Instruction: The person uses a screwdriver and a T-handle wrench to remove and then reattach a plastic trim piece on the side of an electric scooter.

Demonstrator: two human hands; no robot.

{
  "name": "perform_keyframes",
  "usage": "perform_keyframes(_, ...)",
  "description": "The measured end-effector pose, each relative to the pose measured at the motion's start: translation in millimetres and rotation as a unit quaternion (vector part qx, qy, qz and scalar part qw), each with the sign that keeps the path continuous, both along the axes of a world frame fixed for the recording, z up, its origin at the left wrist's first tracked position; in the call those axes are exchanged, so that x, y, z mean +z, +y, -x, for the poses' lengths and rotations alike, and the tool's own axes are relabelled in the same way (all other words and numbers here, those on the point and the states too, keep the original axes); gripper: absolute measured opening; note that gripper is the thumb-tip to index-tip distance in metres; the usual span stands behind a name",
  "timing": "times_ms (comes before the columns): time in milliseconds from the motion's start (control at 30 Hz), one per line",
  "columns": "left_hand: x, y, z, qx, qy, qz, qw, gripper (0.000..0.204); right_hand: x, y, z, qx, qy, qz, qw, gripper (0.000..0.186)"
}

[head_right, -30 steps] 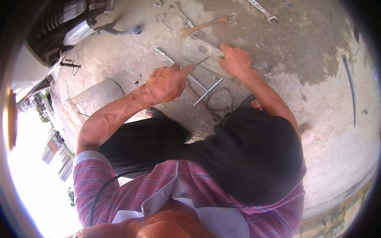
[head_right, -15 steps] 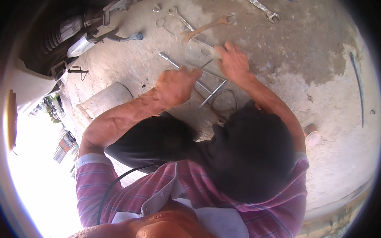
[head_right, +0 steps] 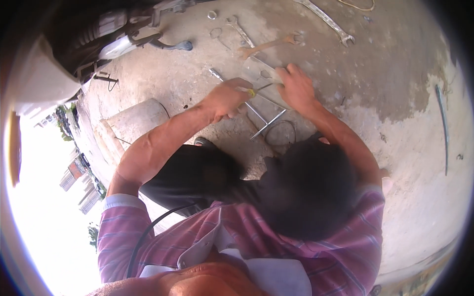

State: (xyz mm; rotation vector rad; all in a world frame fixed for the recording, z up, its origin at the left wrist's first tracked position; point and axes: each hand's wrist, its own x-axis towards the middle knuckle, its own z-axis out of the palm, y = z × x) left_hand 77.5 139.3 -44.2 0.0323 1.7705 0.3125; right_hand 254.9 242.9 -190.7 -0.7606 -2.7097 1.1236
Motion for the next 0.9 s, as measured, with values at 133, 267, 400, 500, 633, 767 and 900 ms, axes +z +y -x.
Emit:
perform_keyframes(133,-26.4,-33.8,4.8,-0.257,0.123,-0.121,0.951,0.037,4.6,0.0,5.7,-0.004,0.023,-0.014,1.000,0.041)
perform_keyframes(267,-7.2,-21.7,6.2,-0.308,0.116,-0.117,0.937,0.037,-4.2,-1.9,5.9,-0.036,0.013,-0.015,0.999,0.034)
perform_keyframes(400,-0.5,-31.4,10.7,-0.343,0.116,-0.153,0.920,0.036,-0.6,-2.0,8.8,-0.049,0.018,-0.001,0.999,0.030)
perform_keyframes(500,3.0,-42.4,17.8,-0.377,0.112,-0.150,0.907,0.036,-5.7,3.9,8.6,-0.036,0.025,0.051,0.998,0.024)
perform_keyframes(633,21.7,-60.0,36.6,-0.379,0.107,-0.226,0.891,0.037,-15.2,16.1,4.9,-0.012,-0.129,0.323,0.937,0.028)
perform_keyframes(767,51.8,-71.8,57.3,-0.422,0.103,-0.206,0.877,0.043,16.4,5.4,20.1,-0.058,-0.092,0.478,0.872,0.034)
perform_keyframes(900,71.4,-96.5,75.1,-0.412,0.159,-0.259,0.859,0.045,49.6,9.2,38.6,-0.060,-0.074,0.468,0.879,0.035)
